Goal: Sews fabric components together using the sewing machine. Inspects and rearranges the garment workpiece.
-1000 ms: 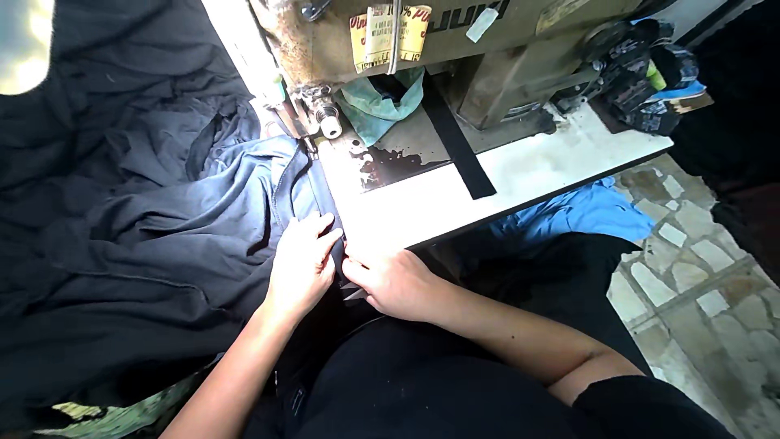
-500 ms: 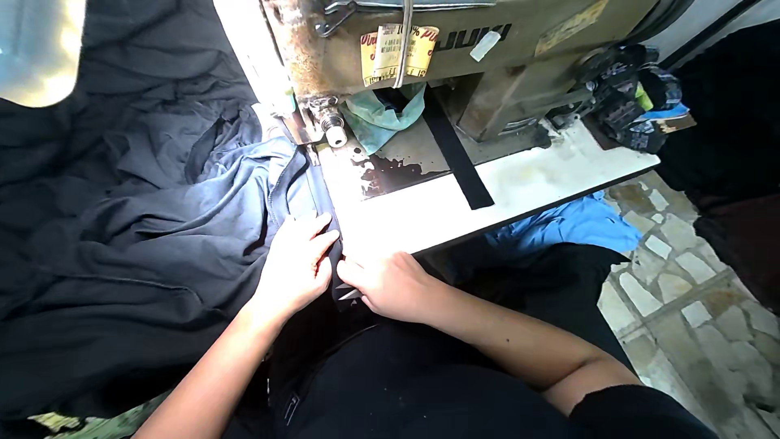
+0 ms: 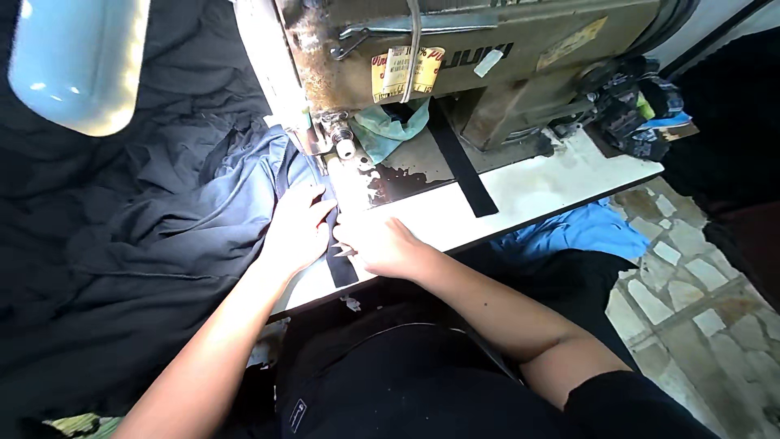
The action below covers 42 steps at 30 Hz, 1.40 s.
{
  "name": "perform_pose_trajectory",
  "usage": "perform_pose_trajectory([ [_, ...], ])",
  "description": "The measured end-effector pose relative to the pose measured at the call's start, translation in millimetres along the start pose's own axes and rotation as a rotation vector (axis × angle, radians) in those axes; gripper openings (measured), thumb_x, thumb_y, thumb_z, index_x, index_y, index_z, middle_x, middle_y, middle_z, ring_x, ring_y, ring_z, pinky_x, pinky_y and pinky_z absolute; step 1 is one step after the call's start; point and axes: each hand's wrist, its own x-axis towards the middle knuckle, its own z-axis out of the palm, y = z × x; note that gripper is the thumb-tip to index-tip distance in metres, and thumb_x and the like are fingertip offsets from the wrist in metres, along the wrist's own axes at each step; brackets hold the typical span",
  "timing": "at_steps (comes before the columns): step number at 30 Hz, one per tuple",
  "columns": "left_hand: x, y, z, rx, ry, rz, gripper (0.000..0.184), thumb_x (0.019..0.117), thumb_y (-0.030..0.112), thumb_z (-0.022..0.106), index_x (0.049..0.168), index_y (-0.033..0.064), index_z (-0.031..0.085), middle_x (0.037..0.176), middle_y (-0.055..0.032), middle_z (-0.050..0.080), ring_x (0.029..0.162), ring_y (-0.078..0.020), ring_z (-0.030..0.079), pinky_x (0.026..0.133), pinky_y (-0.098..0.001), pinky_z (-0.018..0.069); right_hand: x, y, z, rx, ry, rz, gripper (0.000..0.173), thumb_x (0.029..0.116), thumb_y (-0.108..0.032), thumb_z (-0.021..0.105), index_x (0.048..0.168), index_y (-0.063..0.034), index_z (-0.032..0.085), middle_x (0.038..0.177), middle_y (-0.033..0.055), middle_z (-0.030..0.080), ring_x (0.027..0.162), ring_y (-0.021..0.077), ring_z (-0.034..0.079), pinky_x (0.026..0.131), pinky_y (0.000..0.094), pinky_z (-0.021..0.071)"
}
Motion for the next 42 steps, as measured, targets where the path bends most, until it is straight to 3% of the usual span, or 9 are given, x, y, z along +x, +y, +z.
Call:
perform_pose_trajectory([
  [6,17,-6,-3,0.033,-0.053,-0.069,0.041,0.0899,0.004,0.048,0.123,-0.0029,0.071,0.138,-0.0307,0.058,0.136,-0.0503,0.048,0.115,-0.0620,0.0332,12,5,-8,0.010,-0.012,0.073,0.014,0.0974,-0.014,0.065,0.108,-0.0089,0.072,0.116,0.0123,0.069,0.097,0.0312,0.070,0.074,0.0512,0.0569],
  [11,17,-11,2,0.018,-0.004,-0.053,0.041,0.0898,0.003,0.051,0.125,-0.0020,0.070,0.137,-0.0310,0.058,0.135,-0.0493,0.049,0.114,-0.0599,0.0341,24,-3,-7,0.130,-0.032,0.251,0.037,0.0983,-0.043,0.064,0.093,-0.0072,0.067,0.090,0.0105,0.066,0.083,0.0278,0.067,0.066,0.0491,0.0525],
  [15,13,-1,-18,-0.039,-0.104,-0.144,0.039,0.0960,0.006,0.046,0.126,-0.0032,0.070,0.144,-0.0255,0.056,0.137,-0.0440,0.049,0.114,-0.0569,0.0373,20,-14,-11,0.116,-0.061,0.317,0.022,0.0981,-0.020,0.067,0.115,-0.0064,0.068,0.113,0.0157,0.067,0.097,0.0335,0.068,0.076,0.0531,0.0556],
  [21,-5,-21,-35,0.190,-0.205,0.132,0.050,0.0962,0.035,0.043,0.085,-0.0055,0.071,0.116,-0.0287,0.068,0.118,-0.0495,0.062,0.097,-0.0678,0.0459,24,21,-40,0.189,0.046,0.368,0.040,0.1023,-0.020,0.062,0.142,-0.0119,0.060,0.146,0.0153,0.056,0.110,0.0327,0.068,0.086,0.0518,0.0567],
  [25,6,-28,-60,0.109,-0.256,0.201,0.039,0.0909,0.031,0.045,0.074,0.0053,0.069,0.062,-0.0115,0.062,0.058,-0.0293,0.064,0.053,-0.0524,0.0470,45,1,-26,0.495,0.078,-0.036,0.022,0.0940,0.004,0.060,0.112,0.0060,0.072,0.106,0.0223,0.072,0.106,0.0333,0.068,0.091,0.0489,0.0518],
  [29,15,-17,-117,0.227,-0.265,0.265,0.023,0.0837,0.009,0.052,0.071,-0.0071,0.063,0.068,-0.0217,0.065,0.070,-0.0386,0.068,0.084,-0.0602,0.0518,24,-4,-20,0.591,0.085,-0.005,0.024,0.1002,-0.002,0.054,0.112,0.0091,0.071,0.102,0.0246,0.072,0.100,0.0347,0.069,0.089,0.0487,0.0514],
  [32,21,28,-127,-0.121,-0.540,0.270,0.025,0.0838,0.019,0.060,0.066,0.0021,0.063,0.060,-0.0073,0.060,0.057,-0.0155,0.060,0.054,-0.0355,0.0469,0,-3,-8,0.588,0.157,-0.111,0.023,0.0959,0.000,0.059,0.113,0.0082,0.073,0.105,0.0224,0.074,0.100,0.0327,0.072,0.089,0.0474,0.0544],
  [38,27,48,-104,-0.200,-0.949,-0.135,0.024,0.0952,0.020,0.059,0.077,0.0140,0.074,0.063,0.0064,0.062,0.060,-0.0044,0.056,0.056,-0.0299,0.0445,-32,-9,13,0.207,0.121,-0.127,0.015,0.0955,-0.004,0.059,0.097,-0.0008,0.074,0.110,0.0181,0.072,0.090,0.0336,0.072,0.069,0.0500,0.0572],
  [42,42,57,-83,0.323,-0.925,-0.232,0.027,0.1032,0.013,0.056,0.086,-0.0008,0.071,0.078,-0.0191,0.067,0.081,-0.0395,0.069,0.069,-0.0576,0.0522,-37,-13,32,0.049,0.362,-0.173,0.010,0.0892,-0.004,0.066,0.082,-0.0042,0.073,0.085,0.0133,0.071,0.070,0.0275,0.070,0.054,0.0409,0.0544],
])
